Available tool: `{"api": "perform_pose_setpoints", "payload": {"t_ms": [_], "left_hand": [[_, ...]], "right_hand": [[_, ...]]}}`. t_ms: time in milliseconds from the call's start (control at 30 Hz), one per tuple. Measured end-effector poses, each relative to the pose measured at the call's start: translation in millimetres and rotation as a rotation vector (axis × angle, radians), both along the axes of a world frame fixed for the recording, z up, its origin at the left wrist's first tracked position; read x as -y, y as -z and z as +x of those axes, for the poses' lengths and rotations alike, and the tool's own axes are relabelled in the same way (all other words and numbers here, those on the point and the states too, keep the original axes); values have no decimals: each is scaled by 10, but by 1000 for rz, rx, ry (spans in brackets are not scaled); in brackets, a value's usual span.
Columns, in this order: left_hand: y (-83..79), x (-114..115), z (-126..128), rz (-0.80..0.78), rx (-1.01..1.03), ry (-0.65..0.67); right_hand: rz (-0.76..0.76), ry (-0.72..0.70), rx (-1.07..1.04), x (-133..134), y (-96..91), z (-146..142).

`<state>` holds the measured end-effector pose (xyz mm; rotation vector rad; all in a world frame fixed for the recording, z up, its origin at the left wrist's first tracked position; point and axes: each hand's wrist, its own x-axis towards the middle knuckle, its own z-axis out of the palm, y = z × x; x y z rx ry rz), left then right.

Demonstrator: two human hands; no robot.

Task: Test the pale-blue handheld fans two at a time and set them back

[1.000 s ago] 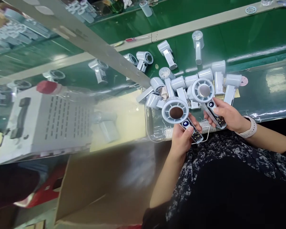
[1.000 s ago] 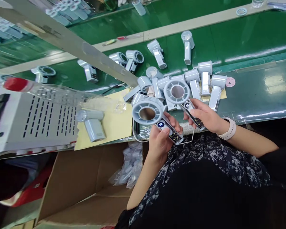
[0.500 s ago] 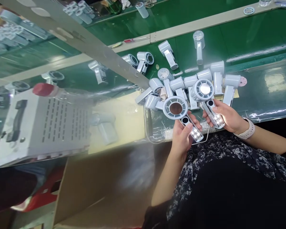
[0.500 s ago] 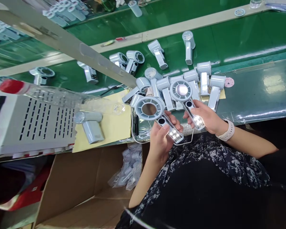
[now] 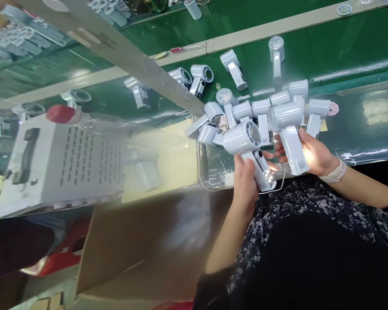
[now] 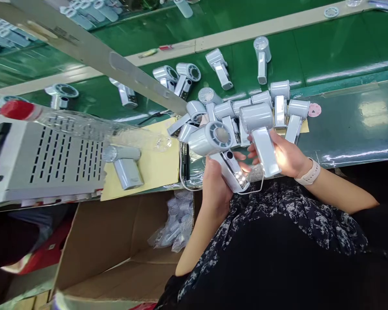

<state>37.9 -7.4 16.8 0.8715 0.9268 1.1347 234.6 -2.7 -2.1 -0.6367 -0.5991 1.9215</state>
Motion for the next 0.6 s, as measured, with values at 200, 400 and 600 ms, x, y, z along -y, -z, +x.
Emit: {"api": "perform_pose_setpoints", "payload": {"t_ms": [200,400,600], "left_hand": [[-164,30,-38,24,117,143],[-345,158,-105,26,104,182],[-266,118,-140,27,69,175]], "right_hand": [[18,16,71,108,-47,15],[52,1,142,190,-282,61],[-6,64,143,109,-293,79]]}}
